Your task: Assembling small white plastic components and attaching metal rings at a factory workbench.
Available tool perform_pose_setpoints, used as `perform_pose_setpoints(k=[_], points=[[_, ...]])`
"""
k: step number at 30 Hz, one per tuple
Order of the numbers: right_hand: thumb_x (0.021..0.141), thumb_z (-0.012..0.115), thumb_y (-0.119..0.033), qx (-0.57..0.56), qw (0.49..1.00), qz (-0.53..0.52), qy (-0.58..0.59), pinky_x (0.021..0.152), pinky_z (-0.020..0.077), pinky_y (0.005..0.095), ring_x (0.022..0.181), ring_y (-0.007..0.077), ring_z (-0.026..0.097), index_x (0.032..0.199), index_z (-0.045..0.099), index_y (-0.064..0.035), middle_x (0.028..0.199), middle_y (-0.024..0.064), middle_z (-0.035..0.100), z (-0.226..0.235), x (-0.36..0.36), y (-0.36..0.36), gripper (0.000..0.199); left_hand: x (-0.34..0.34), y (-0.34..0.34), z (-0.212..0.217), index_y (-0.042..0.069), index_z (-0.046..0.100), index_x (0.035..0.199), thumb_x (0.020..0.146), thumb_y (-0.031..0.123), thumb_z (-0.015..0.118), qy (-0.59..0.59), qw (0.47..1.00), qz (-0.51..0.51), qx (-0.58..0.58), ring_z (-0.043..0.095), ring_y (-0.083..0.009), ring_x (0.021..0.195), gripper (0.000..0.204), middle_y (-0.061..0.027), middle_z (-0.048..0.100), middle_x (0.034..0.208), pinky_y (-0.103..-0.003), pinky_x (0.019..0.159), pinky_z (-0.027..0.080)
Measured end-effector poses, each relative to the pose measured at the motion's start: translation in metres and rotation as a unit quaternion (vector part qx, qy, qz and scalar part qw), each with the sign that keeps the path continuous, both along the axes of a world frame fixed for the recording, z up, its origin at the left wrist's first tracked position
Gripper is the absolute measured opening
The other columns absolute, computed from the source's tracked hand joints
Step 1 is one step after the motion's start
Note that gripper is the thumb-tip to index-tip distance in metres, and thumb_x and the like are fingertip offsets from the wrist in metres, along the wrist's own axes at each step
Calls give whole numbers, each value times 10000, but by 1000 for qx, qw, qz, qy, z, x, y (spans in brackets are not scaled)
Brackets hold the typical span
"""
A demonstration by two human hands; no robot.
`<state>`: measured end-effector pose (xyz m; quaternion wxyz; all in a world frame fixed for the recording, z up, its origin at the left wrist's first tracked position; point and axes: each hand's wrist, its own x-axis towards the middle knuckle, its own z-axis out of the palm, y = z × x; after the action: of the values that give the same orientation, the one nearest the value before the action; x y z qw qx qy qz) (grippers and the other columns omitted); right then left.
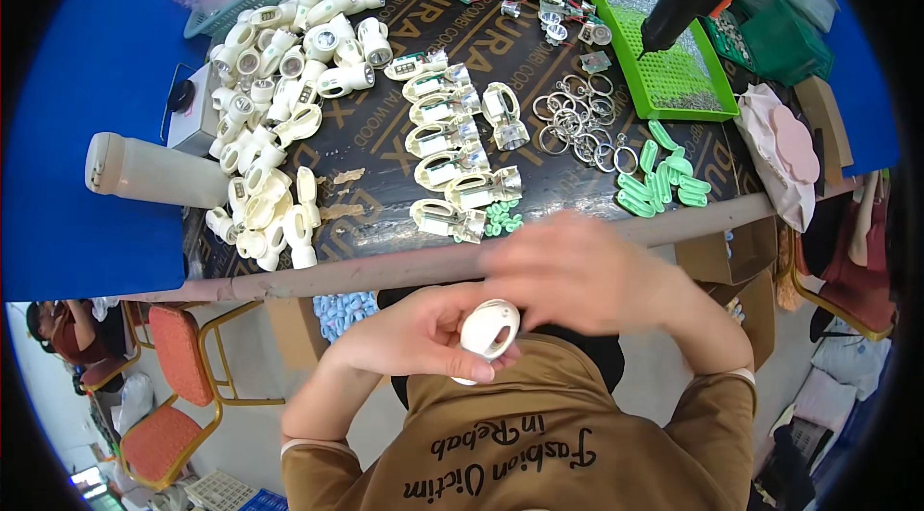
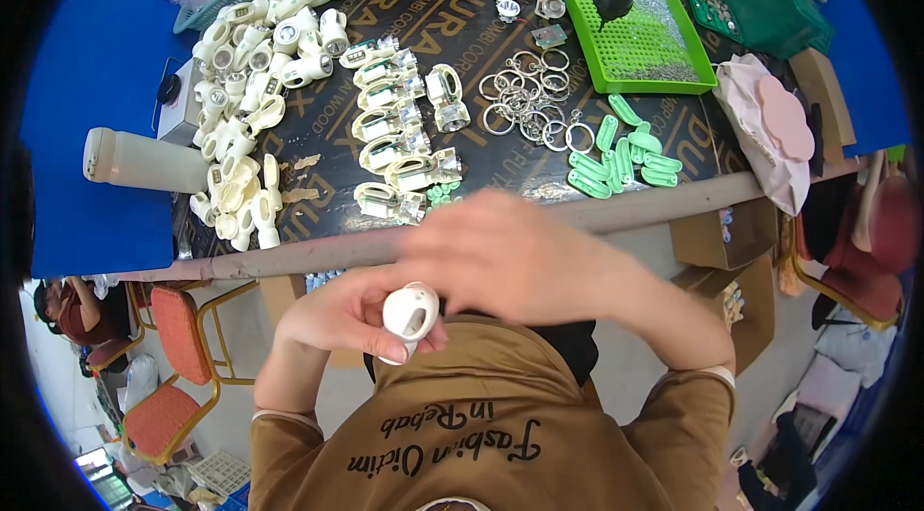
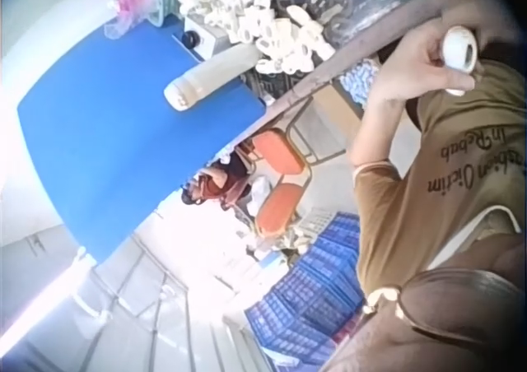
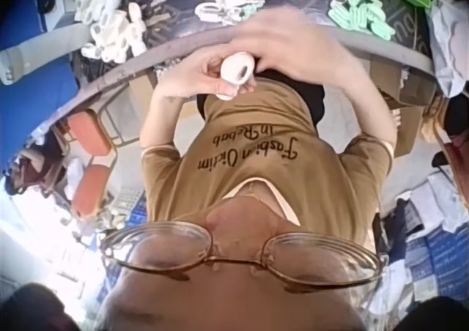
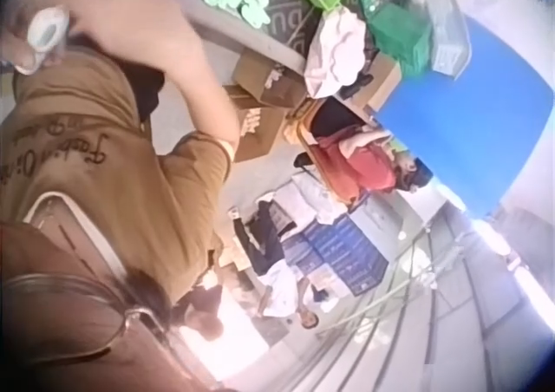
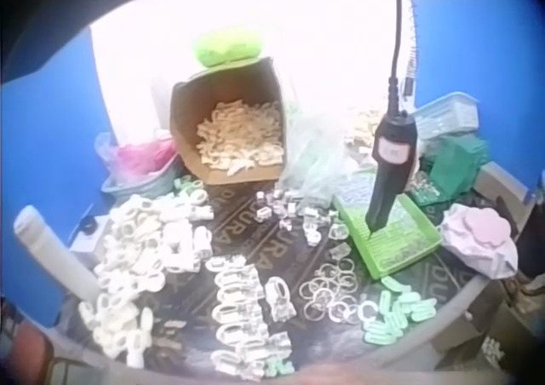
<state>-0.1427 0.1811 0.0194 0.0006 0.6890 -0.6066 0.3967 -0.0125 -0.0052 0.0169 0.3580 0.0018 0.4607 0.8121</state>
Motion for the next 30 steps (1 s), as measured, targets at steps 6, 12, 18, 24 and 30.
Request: perform_pose_setpoints(k=[6, 12, 18, 24, 30], points=[[687, 616, -34, 86, 954, -268, 101, 706, 430, 348, 796, 240, 515, 807, 582, -33, 796, 87, 531, -11, -59, 14, 125, 9, 5, -7, 20, 415, 1160, 839, 110, 592, -24, 977, 190, 91, 605, -180, 761, 377, -144, 575, 941, -261, 646, 494], [684, 587, -39, 154, 920, -291, 211, 732, 405, 322, 834, 221, 491, 733, 539, -35, 789, 74, 494, -21, -59, -5, 69, 2, 16, -7, 29, 429, 1123, 838, 83, 570, -25, 959, 256, 115, 569, -159, 665, 323, -141, 574, 926, -247, 581, 469], [743, 564, -14, 65, 953, -271, -114, 680, 402, 275, 758, 172, 484, 781, 530, -15, 788, 57, 486, -18, -59, 2, 51, -3, 26, -14, 41, 451, 1071, 801, 1, 580, -7, 944, 313, 102, 557, -148, 639, 302, -120, 586, 834, -241, 527, 431], [913, 500, -151, -37, 727, -10, -685, 697, 402, 228, 767, 107, 458, 965, 516, -12, 953, 56, 534, 1, -24, 11, 149, -20, 54, -10, 60, 426, 1078, 807, -29, 577, 9, 910, 409, 75, 591, -182, 812, 322, -151, 592, 945, -246, 551, 437], [921, 494, -198, -24, 654, 69, -753, 731, 414, 230, 808, 102, 486, 1007, 501, -14, 989, 64, 545, 0, -8, 18, 203, -27, 63, -8, 57, 405, 1099, 826, -24, 556, 7, 884, 455, 110, 588, -231, 938, 323, -174, 575, 1047, -276, 619, 495]])
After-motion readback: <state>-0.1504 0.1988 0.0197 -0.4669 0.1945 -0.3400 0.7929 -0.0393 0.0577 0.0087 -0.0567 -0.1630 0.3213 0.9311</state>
